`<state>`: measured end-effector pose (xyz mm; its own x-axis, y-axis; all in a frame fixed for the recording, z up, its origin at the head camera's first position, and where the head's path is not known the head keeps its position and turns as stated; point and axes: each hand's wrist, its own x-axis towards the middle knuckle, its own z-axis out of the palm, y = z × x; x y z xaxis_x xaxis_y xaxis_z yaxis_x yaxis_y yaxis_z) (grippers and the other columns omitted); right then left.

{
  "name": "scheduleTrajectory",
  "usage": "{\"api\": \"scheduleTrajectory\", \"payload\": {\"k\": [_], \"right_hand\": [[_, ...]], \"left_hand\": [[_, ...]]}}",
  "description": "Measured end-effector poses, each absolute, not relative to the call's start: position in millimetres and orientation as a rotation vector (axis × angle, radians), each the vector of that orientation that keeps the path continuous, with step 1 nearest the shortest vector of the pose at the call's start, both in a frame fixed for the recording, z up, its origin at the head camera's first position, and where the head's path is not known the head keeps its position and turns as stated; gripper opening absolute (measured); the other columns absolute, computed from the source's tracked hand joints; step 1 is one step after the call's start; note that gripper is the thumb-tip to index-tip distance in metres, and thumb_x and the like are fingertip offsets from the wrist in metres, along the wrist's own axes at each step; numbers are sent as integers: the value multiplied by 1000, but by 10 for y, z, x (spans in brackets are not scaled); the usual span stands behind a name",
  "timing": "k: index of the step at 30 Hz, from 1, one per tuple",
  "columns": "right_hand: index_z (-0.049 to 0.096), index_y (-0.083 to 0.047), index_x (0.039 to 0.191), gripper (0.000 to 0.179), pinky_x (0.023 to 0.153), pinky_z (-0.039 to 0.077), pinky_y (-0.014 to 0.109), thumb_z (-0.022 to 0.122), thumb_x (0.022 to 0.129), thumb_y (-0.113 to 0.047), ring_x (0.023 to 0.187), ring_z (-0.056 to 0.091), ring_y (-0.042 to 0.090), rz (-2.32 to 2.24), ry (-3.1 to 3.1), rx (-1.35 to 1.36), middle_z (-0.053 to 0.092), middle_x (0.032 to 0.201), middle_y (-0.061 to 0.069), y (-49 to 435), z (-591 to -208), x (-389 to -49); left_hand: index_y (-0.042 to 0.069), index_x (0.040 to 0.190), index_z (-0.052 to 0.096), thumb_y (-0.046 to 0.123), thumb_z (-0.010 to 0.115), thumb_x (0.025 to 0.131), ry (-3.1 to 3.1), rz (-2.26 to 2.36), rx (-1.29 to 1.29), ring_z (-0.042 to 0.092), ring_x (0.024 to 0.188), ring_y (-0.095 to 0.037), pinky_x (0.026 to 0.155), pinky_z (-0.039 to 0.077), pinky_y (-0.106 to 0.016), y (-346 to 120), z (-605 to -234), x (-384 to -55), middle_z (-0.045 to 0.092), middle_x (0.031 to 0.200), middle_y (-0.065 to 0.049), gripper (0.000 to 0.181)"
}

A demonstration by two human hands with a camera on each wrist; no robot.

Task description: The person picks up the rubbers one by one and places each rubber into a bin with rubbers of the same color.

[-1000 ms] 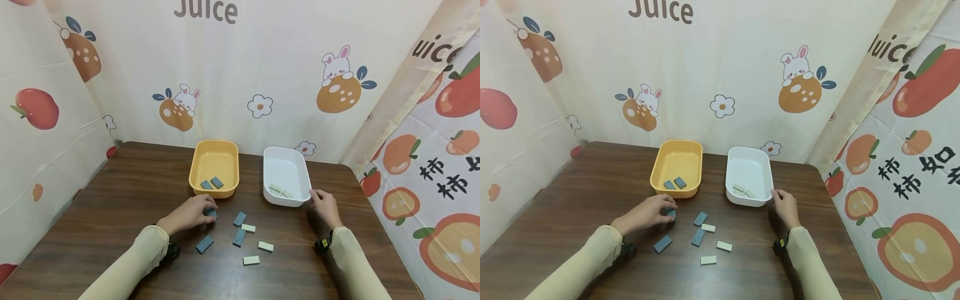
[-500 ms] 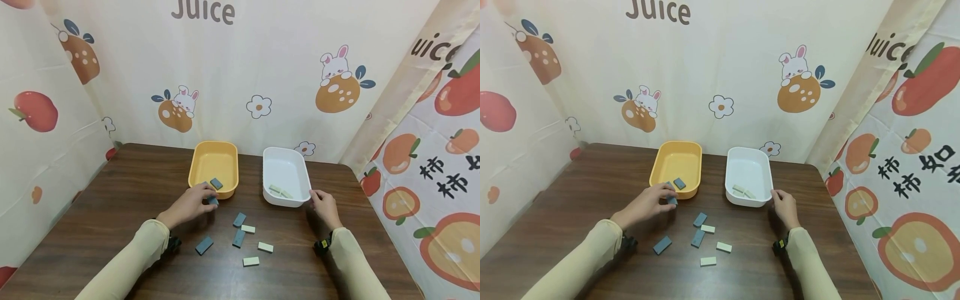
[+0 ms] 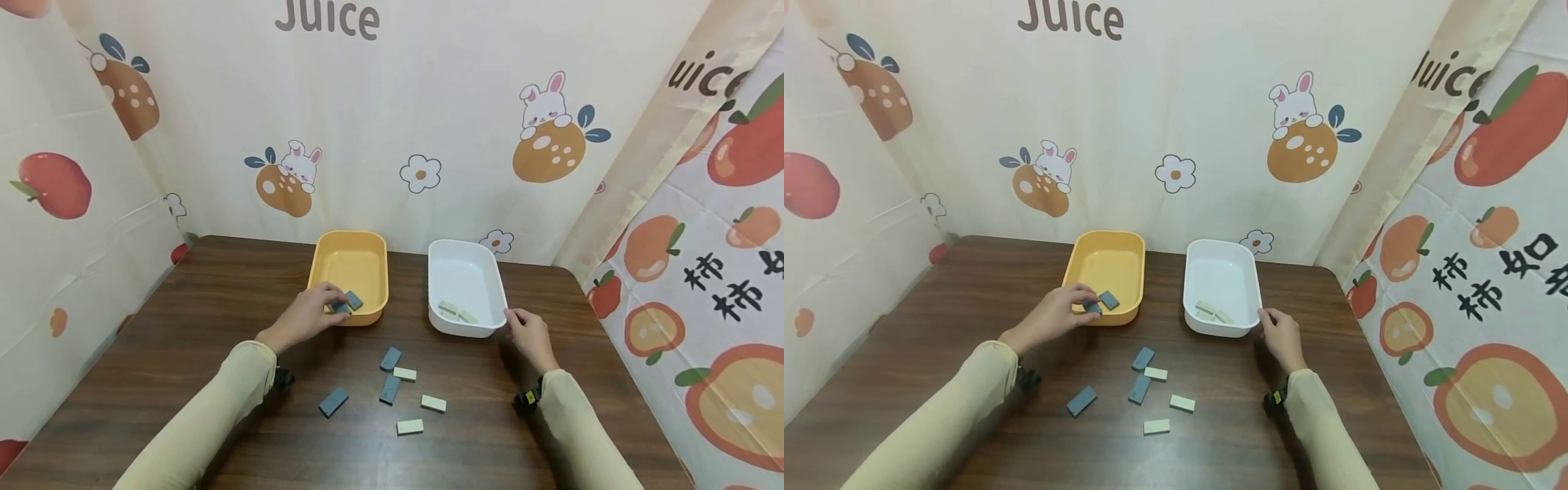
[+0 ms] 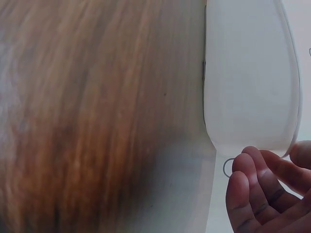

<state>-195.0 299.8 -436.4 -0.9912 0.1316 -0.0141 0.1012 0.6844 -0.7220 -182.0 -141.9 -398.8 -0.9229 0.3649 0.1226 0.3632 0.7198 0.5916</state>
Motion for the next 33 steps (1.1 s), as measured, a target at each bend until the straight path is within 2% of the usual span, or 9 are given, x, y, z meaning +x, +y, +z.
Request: {"api": "scheduleTrajectory", "payload": {"k": [5,13,18,24,33], "right_hand": [[65,7,116,45,62,49,23,45,103,-32,68,60,13,1216,-2852,-211,67,86,20,2997,-4368,-1937],[65,8,114,43,60,49,22,47,103,-29,66,59,11,1233,-2827,-219,67,83,18,2990,-4387,-1931],[65,7,114,43,60,50,21,46,103,-30,65,59,9,1240,-2825,-226,68,82,17,3003,-4413,-1931],[65,7,116,44,60,51,21,46,103,-31,65,59,9,1253,-2821,-242,68,82,17,3005,-4421,-1926],[65,6,115,45,61,51,21,45,103,-32,66,59,10,1262,-2826,-242,67,85,18,2976,-4394,-1939]], "left_hand": [[5,112,71,24,73,88,2917,1038,544,61,101,-26,87,52,-44,-1440,-4011,-1952,63,115,-10,31],[7,109,73,21,70,90,2945,1111,510,61,103,-29,86,52,-45,-1437,-4081,-2126,61,117,-11,23],[7,111,73,25,68,91,2942,1083,509,62,102,-28,86,52,-45,-1400,-4113,-2230,63,116,-10,26],[8,112,72,27,66,93,2899,1022,498,61,105,-28,91,51,-45,-1325,-4129,-2363,63,116,-10,28],[7,111,72,26,68,91,2850,921,476,59,109,-28,96,48,-45,-1221,-4190,-2549,63,117,-11,27]]}}
